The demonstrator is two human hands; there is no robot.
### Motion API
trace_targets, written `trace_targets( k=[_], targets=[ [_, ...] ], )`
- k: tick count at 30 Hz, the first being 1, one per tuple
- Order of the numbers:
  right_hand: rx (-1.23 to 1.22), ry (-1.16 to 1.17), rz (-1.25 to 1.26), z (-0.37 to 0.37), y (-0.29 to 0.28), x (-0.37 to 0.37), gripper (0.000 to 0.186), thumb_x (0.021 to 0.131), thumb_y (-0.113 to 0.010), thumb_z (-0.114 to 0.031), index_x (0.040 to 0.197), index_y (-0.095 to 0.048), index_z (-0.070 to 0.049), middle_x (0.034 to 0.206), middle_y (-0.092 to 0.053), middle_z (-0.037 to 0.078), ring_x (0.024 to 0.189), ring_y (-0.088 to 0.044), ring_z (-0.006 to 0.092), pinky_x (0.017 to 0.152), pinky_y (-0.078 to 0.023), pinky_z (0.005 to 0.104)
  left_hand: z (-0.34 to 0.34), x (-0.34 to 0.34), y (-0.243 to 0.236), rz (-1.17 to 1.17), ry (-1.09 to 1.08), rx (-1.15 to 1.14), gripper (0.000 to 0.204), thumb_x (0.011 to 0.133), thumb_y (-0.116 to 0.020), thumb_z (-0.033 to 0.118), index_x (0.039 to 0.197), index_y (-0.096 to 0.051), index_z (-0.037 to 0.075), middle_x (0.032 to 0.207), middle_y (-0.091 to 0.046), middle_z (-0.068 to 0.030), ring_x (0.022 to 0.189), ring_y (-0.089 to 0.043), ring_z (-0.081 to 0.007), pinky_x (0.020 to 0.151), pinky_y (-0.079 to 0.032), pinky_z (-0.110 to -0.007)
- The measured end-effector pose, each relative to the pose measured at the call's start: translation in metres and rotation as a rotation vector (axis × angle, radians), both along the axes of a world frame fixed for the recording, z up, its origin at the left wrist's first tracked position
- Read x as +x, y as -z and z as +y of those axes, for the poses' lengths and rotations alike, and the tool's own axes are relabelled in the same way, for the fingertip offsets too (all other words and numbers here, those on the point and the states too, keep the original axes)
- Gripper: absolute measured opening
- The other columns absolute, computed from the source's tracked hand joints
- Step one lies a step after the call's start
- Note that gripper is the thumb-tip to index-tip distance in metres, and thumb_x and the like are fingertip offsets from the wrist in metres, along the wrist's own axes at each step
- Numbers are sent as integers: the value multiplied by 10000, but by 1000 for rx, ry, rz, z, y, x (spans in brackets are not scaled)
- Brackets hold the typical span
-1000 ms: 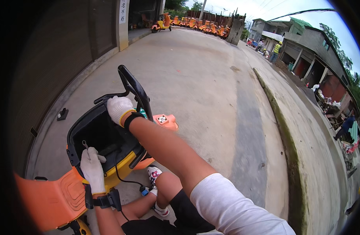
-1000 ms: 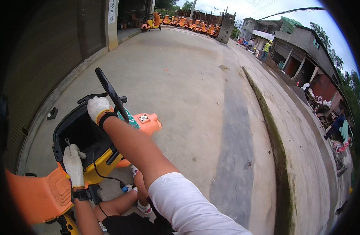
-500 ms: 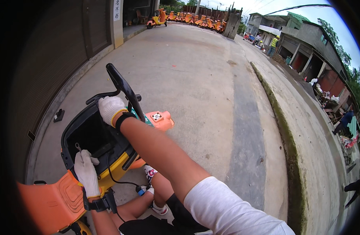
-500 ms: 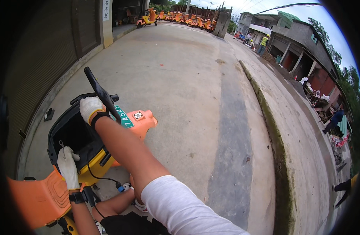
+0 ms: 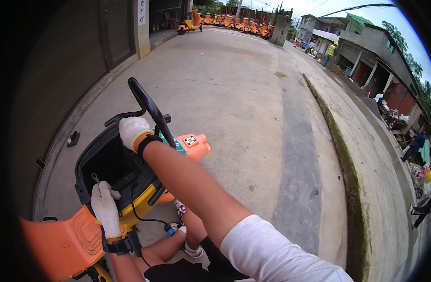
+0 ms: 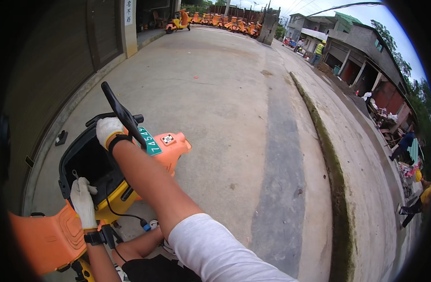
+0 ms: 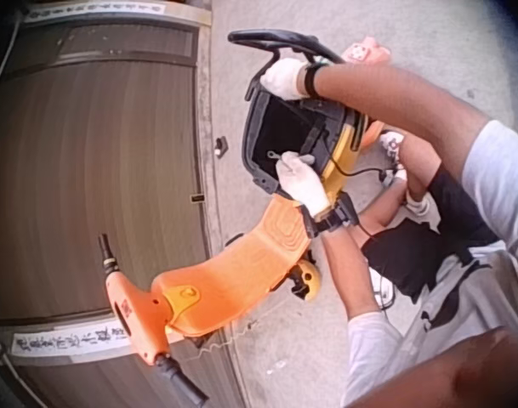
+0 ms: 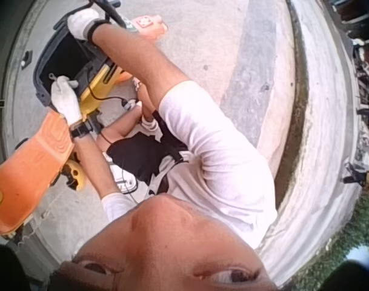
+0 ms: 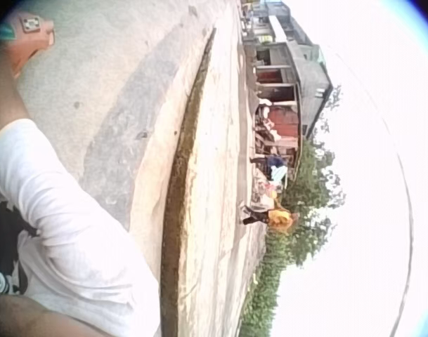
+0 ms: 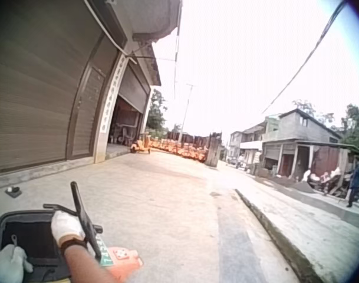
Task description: Repairing or adjusting internal components and wiring of an electric scooter.
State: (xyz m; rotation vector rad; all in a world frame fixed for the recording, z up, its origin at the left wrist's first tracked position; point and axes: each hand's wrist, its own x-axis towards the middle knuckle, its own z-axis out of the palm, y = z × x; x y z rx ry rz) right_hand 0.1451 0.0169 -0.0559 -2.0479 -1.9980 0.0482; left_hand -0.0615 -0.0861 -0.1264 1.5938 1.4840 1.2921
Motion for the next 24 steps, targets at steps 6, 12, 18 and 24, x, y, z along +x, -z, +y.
trace_targets(
  k=[6, 12, 18, 24],
  targets=[
    [93, -77, -77, -1, 6, 7, 249, 913, -669, -166, 1121, -727, -43, 1104, -758, 194, 1011, -754, 318, 848, -613, 407, -2, 4, -4, -9, -6, -4, 368, 1063, -491, 317, 889, -607, 15, 629, -617, -63, 600, -569, -151, 647, -445, -313],
    [107, 19, -28, -3, 2, -6, 226, 910, -667, -151, 1088, -738, -33, 1012, -772, 194, 932, -767, 362, 714, -630, 514, -3, 2, -3, -25, 6, 21, 370, 1062, -488, 316, 891, -609, 11, 630, -620, -66, 599, -571, -146, 647, -448, -312],
    [59, 45, -4, -4, 7, -4, 286, 931, -652, -161, 1183, -688, -30, 1102, -751, 199, 977, -759, 368, 727, -635, 525, -4, 4, -3, 11, -6, 3, 363, 1066, -488, 309, 890, -606, 15, 637, -621, -61, 598, -574, -147, 643, -448, -310],
    [104, -37, -49, -4, 10, 3, 280, 960, -615, -162, 1205, -669, -39, 1197, -722, 203, 1109, -721, 365, 842, -625, 481, -3, 2, -1, -4, 7, 10, 363, 1066, -482, 309, 898, -612, 16, 647, -627, -64, 597, -576, -154, 646, -454, -325]
  ],
)
